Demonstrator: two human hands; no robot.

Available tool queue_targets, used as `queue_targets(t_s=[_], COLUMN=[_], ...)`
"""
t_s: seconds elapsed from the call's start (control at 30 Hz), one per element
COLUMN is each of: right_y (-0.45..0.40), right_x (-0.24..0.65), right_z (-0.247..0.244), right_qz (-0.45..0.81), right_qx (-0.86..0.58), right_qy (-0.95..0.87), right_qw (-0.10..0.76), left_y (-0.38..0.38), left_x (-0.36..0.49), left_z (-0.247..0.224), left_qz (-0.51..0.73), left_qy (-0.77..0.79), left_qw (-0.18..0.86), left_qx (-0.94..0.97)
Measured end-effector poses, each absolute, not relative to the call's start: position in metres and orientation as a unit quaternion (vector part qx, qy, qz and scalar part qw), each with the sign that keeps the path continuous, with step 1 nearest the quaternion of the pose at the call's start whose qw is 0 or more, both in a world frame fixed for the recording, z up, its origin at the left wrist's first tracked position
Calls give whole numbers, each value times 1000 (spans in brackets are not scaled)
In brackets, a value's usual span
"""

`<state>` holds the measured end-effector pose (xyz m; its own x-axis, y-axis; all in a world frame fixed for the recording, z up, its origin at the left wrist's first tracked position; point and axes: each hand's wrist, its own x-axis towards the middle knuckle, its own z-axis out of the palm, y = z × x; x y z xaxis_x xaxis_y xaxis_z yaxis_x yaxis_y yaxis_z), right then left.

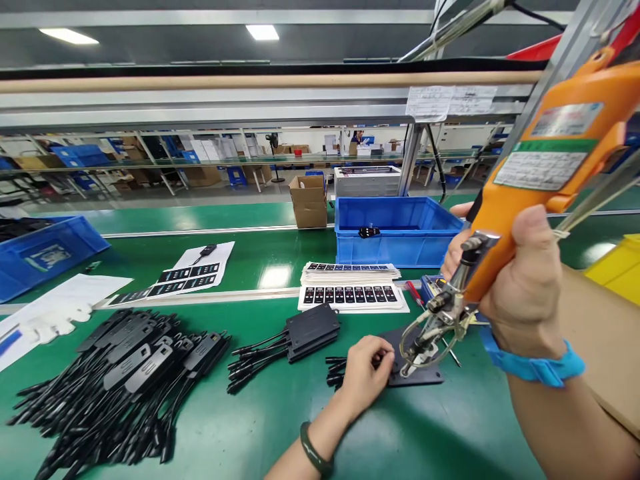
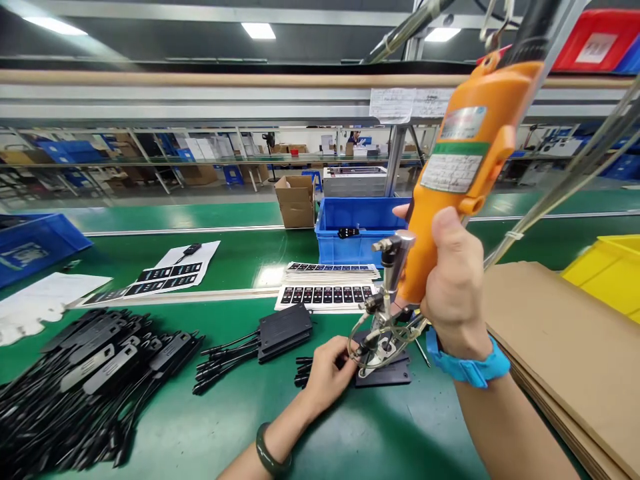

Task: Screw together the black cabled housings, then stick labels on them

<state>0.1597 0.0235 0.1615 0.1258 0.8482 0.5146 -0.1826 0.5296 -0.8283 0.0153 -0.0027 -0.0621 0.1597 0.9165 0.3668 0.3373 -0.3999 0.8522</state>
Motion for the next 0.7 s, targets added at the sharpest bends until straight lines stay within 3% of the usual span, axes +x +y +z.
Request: queue_targets(t_s=[0.2,0.43,0.7], right_y=[27,29,25], right_x=[152,147,145], right_z=[119,77,73], right_qz=[386,394,415], right_qx=[-314,-331,-314], right_qy=[-539,-533,-526], right_qw=[679,671,673], left_y=[17,5,1], left_x=[-3,8,12], left_z=[-64,-56,-62], left_qz=[436,378,368], left_qy=[478,490,483], left_qw=[391,352,298], left_qx=[654,702,737])
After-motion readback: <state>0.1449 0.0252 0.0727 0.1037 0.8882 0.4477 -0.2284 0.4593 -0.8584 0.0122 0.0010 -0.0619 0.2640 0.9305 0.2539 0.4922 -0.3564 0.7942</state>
